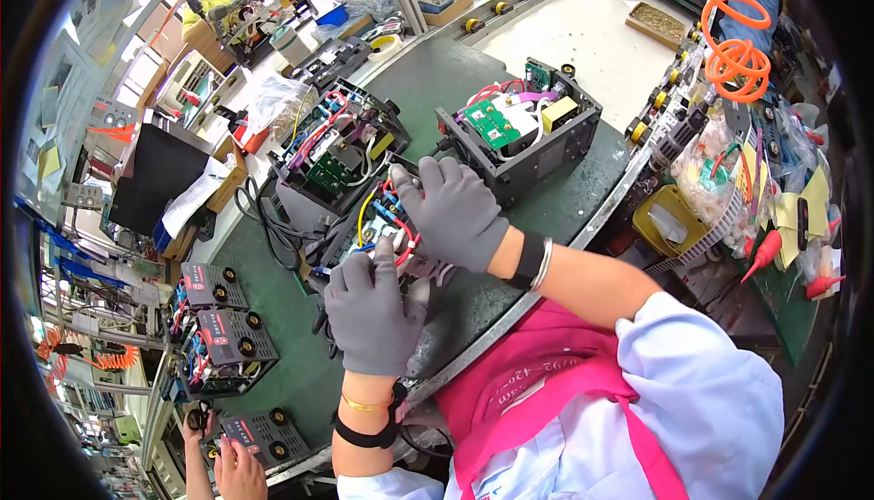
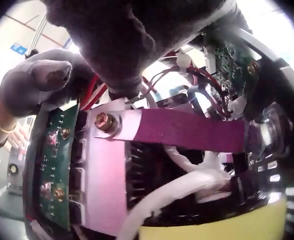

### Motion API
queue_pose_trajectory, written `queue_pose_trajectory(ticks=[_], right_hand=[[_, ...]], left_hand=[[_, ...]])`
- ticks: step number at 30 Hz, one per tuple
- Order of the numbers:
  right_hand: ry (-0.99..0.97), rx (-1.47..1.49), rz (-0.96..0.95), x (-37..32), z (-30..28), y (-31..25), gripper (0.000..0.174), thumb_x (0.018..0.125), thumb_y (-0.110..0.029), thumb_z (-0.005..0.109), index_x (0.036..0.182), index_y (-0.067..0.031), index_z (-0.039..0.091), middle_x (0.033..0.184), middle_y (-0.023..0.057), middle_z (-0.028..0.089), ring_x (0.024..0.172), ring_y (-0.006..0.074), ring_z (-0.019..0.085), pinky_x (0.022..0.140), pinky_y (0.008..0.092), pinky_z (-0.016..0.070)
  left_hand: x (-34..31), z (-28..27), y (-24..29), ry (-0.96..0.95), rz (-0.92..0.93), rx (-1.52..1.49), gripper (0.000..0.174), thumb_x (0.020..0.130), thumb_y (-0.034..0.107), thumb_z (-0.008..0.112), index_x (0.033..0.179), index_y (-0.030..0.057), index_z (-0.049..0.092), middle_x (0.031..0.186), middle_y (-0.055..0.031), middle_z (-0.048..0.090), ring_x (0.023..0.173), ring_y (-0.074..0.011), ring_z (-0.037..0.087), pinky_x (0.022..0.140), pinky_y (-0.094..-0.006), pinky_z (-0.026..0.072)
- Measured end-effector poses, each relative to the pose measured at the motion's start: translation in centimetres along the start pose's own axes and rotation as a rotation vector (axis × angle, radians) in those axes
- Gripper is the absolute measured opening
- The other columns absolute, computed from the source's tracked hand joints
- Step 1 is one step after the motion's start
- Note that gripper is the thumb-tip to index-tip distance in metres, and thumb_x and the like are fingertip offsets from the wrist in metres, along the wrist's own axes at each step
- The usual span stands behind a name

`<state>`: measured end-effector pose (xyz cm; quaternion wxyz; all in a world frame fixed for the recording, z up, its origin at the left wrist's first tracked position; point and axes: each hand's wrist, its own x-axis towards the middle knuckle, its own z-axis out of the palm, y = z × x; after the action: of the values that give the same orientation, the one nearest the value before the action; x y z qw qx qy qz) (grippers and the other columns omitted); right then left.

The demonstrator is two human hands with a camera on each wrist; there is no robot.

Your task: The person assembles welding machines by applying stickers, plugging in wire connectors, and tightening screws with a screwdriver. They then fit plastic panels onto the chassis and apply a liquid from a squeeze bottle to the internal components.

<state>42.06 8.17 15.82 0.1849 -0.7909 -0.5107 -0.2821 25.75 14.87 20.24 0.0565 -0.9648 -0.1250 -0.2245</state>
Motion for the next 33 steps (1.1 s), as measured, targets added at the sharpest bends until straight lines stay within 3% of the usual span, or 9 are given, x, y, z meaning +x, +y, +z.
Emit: queue_pose_trajectory(ticks=[3, 6, 12, 17, 19, 22, 28, 31, 33], right_hand=[[-0.009, 0.015, -0.107, 0.2, -0.1, 0.6, 0.042, 0.087, -0.024, 0.052, 0.121, 0.0021, 0.053, 0.088, 0.0155, 0.056, 0.084, 0.0288, 0.055, 0.058, 0.0363, 0.0490], [-0.017, 0.005, -0.211, 0.3, -0.1, 1.2, 0.051, 0.084, -0.027, 0.055, 0.128, -0.0024, 0.051, 0.084, 0.0145, 0.051, 0.077, 0.0283, 0.054, 0.050, 0.0339, 0.0468], [-0.095, -0.003, -0.476, 1.9, -1.7, 3.4, 0.037, 0.087, -0.020, 0.054, 0.123, -0.0109, 0.054, 0.075, 0.0122, 0.053, 0.069, 0.0266, 0.060, 0.046, 0.0316, 0.0493], [-0.164, 0.049, -0.359, 2.5, -1.5, 3.3, 0.045, 0.080, -0.025, 0.063, 0.123, -0.0122, 0.053, 0.080, 0.0135, 0.057, 0.074, 0.0287, 0.063, 0.057, 0.0389, 0.0533], [-0.251, 0.083, -0.243, 1.8, -2.2, 2.9, 0.064, 0.075, -0.033, 0.070, 0.132, -0.0129, 0.048, 0.089, 0.0142, 0.057, 0.077, 0.0298, 0.064, 0.064, 0.0399, 0.0534], [-0.308, 0.128, -0.135, 1.6, -2.0, 2.6, 0.078, 0.073, -0.036, 0.074, 0.140, -0.0122, 0.042, 0.094, 0.0152, 0.056, 0.079, 0.0310, 0.064, 0.067, 0.0388, 0.0537], [-0.373, 0.140, -0.321, 2.3, -2.6, 3.3, 0.076, 0.072, -0.032, 0.076, 0.135, -0.0084, 0.040, 0.092, 0.0184, 0.058, 0.076, 0.0327, 0.065, 0.064, 0.0403, 0.0543], [-0.413, 0.203, -0.354, 3.2, -2.3, 3.7, 0.053, 0.073, -0.022, 0.073, 0.118, -0.0063, 0.049, 0.089, 0.0201, 0.060, 0.077, 0.0344, 0.066, 0.062, 0.0412, 0.0541], [-0.442, 0.201, -0.325, 3.6, -2.7, 3.6, 0.051, 0.074, -0.022, 0.073, 0.117, -0.0068, 0.050, 0.089, 0.0199, 0.060, 0.076, 0.0350, 0.066, 0.061, 0.0421, 0.0537]], left_hand=[[0.3, 0.1, -0.1, -0.025, 0.011, 0.012, 0.060, 0.070, 0.030, 0.073, 0.123, 0.0065, 0.058, 0.094, -0.0115, 0.052, 0.087, -0.0303, 0.051, 0.077, -0.0429, 0.0436], [0.2, -0.2, 0.5, -0.041, -0.044, 0.047, 0.057, 0.069, 0.030, 0.075, 0.120, 0.0108, 0.060, 0.095, -0.0100, 0.053, 0.088, -0.0295, 0.052, 0.077, -0.0424, 0.0436], [-0.5, 0.4, -0.6, 0.013, -0.026, 0.008, 0.052, 0.068, 0.025, 0.076, 0.116, 0.0139, 0.060, 0.103, -0.0060, 0.061, 0.088, -0.0285, 0.054, 0.078, -0.0420, 0.0435], [-0.2, 0.0, -1.8, -0.017, -0.043, -0.204, 0.058, 0.065, 0.028, 0.079, 0.117, 0.0105, 0.060, 0.103, -0.0081, 0.065, 0.088, -0.0304, 0.057, 0.081, -0.0408, 0.0444], [0.1, 0.6, -2.2, 0.031, -0.045, -0.362, 0.061, 0.060, 0.017, 0.081, 0.117, 0.0152, 0.061, 0.103, -0.0037, 0.064, 0.085, -0.0276, 0.056, 0.078, -0.0391, 0.0432], [0.2, 0.4, -2.3, -0.021, -0.040, -0.343, 0.057, 0.062, 0.017, 0.080, 0.117, 0.0195, 0.062, 0.096, -0.0044, 0.063, 0.085, -0.0271, 0.057, 0.076, -0.0395, 0.0438], [0.7, 0.4, -1.9, -0.076, 0.079, -0.054, 0.047, 0.073, 0.019, 0.071, 0.119, 0.0218, 0.064, 0.087, -0.0048, 0.060, 0.082, -0.0265, 0.054, 0.075, -0.0388, 0.0417], [0.9, 0.2, -1.7, -0.117, 0.099, -0.002, 0.044, 0.075, 0.018, 0.069, 0.119, 0.0224, 0.065, 0.084, -0.0047, 0.058, 0.080, -0.0255, 0.053, 0.074, -0.0385, 0.0407], [1.1, 0.0, -1.7, -0.127, 0.094, -0.012, 0.042, 0.076, 0.018, 0.069, 0.118, 0.0218, 0.065, 0.084, -0.0052, 0.058, 0.080, -0.0253, 0.053, 0.074, -0.0386, 0.0411]])
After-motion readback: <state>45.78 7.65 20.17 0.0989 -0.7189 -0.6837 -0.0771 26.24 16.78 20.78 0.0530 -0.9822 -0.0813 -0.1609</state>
